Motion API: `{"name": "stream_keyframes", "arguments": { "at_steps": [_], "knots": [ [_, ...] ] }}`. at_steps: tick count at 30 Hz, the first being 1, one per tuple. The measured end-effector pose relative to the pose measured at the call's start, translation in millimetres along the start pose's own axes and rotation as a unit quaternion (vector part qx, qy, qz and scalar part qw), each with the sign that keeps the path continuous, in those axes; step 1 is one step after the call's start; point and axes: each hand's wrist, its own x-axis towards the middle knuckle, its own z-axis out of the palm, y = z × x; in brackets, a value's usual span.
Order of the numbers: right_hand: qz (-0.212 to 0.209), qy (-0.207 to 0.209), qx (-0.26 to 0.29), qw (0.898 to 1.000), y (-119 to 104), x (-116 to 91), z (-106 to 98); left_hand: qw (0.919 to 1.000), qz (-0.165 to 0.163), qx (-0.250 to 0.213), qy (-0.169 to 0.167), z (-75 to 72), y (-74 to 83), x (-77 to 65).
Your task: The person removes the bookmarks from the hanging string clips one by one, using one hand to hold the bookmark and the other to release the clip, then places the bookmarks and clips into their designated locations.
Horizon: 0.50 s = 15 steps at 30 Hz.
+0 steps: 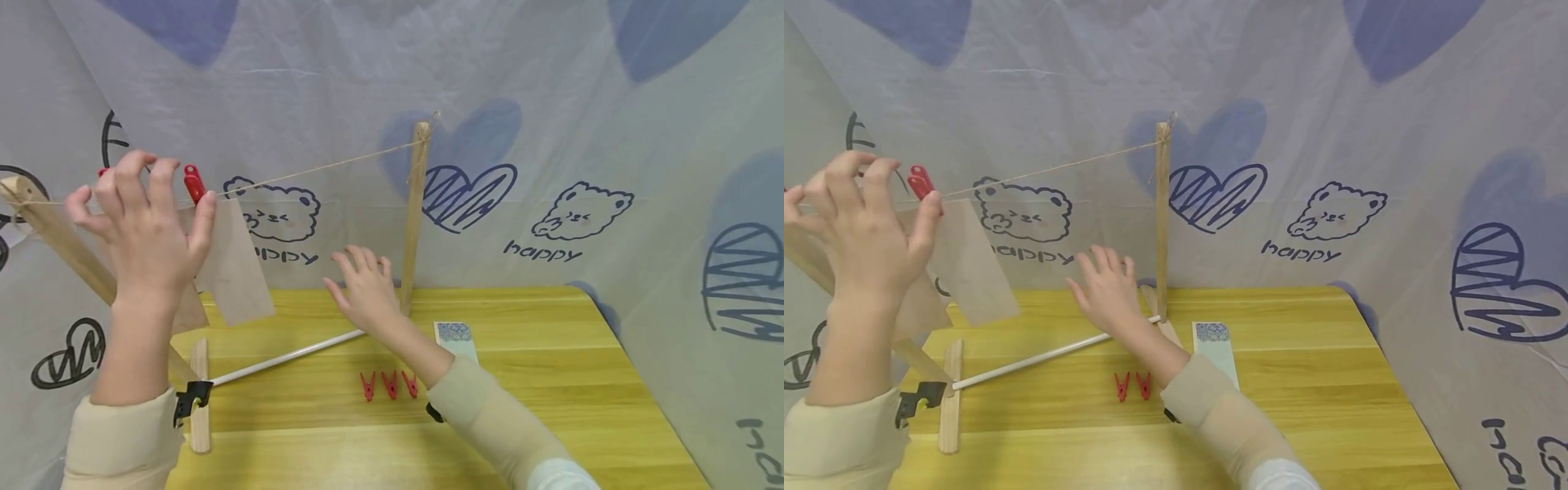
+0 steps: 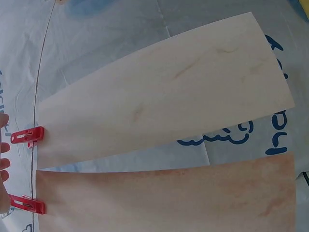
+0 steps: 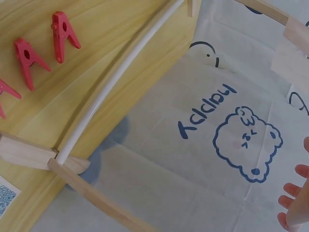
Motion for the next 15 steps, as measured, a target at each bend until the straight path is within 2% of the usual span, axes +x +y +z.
{"name": "stream_keyframes", "arguments": {
  "at_steps": [4, 10, 12, 15],
  "knots": [
    [-0.006, 0.008, 0.003, 1.0, -4.9, 4.7, 0.1, 0.9997, 0.016, -0.001, -0.016, -0.6, -3.6, 3.4],
    [-0.011, 0.016, 0.002, 1.0, -15.6, 13.7, -3.1, 0.9992, 0.04, -0.004, -0.007, -1.5, -8.5, 10.4],
    [-0.016, 0.016, -0.004, 1.0, -19.9, 16.7, -4.2, 0.9988, 0.044, -0.003, -0.021, -4.1, -10.0, 12.1],
    [-0.025, 0.012, -0.007, 1.0, -27.0, 19.9, -5.3, 0.9969, 0.049, 0.009, -0.06, -9.4, -12.1, 14.0]
  ]
}}
